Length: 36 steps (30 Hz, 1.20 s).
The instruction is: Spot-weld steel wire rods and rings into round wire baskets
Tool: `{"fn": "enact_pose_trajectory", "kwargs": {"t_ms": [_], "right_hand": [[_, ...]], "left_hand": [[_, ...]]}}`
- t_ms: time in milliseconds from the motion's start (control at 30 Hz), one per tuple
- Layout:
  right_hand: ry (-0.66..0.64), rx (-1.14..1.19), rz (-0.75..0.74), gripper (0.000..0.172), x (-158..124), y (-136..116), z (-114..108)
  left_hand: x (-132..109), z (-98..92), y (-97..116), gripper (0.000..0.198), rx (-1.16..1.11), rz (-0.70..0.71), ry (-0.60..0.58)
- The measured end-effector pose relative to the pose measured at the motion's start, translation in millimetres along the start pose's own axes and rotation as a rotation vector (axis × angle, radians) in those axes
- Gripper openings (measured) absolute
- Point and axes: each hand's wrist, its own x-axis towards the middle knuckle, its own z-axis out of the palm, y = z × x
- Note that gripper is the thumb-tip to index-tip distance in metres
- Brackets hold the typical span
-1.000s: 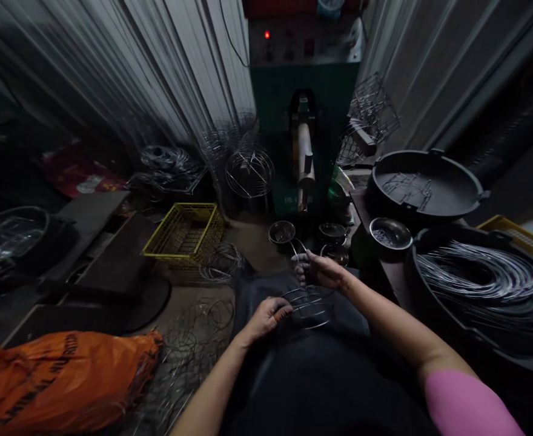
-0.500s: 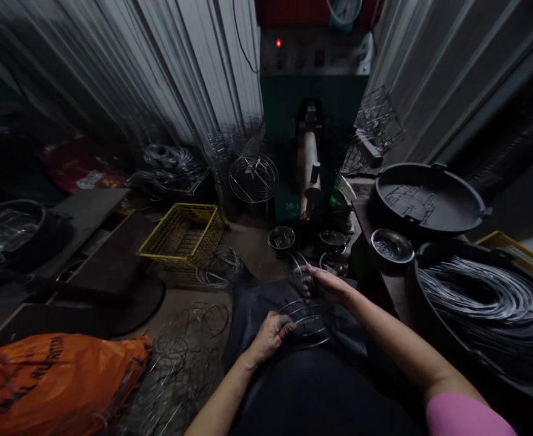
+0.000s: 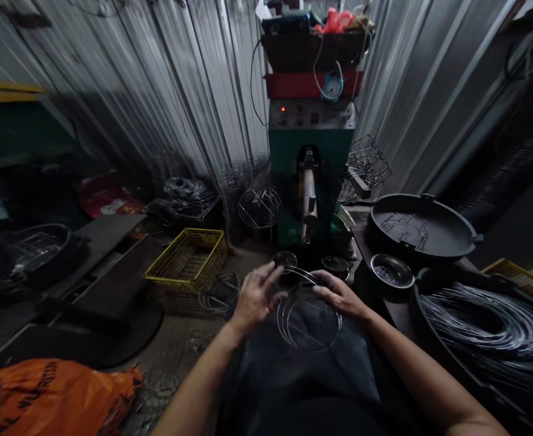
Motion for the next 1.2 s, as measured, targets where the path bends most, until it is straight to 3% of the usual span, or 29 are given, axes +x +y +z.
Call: {"fn": "enact_pose_trajectory", "kwargs": {"t_ms": [100,167,267,433,633,767,933,1200], "right_hand": [[0.025,0.031,-0.017,0.030,-10,-11,-10],[0.102,0.096,0.027,0.031,-10,-10,-17],[0.270,0.080,0.088,0.034,-2,2,-29],[0.405,-0.178,0.101,0.038,22,45,-36],[0.282,-0.357,-0.043,0.026,34,92,-20],[0.166,-0.539,-0.132,0.021,38,102,-22],[0.060,-0.873,-0.074,0.022,49,98,-30],[0.085,-1.138,0.081,0.044,77,95,-41]], "left_hand": [[36,-7.3,-20,0.051,-0.295,0.001,-0.096],[51,-1.8,-21,0.045,-0.484,-0.012,-0.156],[63,12.5,-16,0.042,-0.591,-0.098,-0.196],[62,39.7,-19,0.041,-0.615,-0.337,-0.285],[44,54.2,-32,0.042,-0.591,-0.526,-0.511],[47,55.3,-37,0.042,-0.569,-0.467,-0.563],[62,66.2,-45,0.041,-0.363,-0.310,-0.532],[96,76.4,-52,0.050,0.101,-0.197,-0.536]]}}
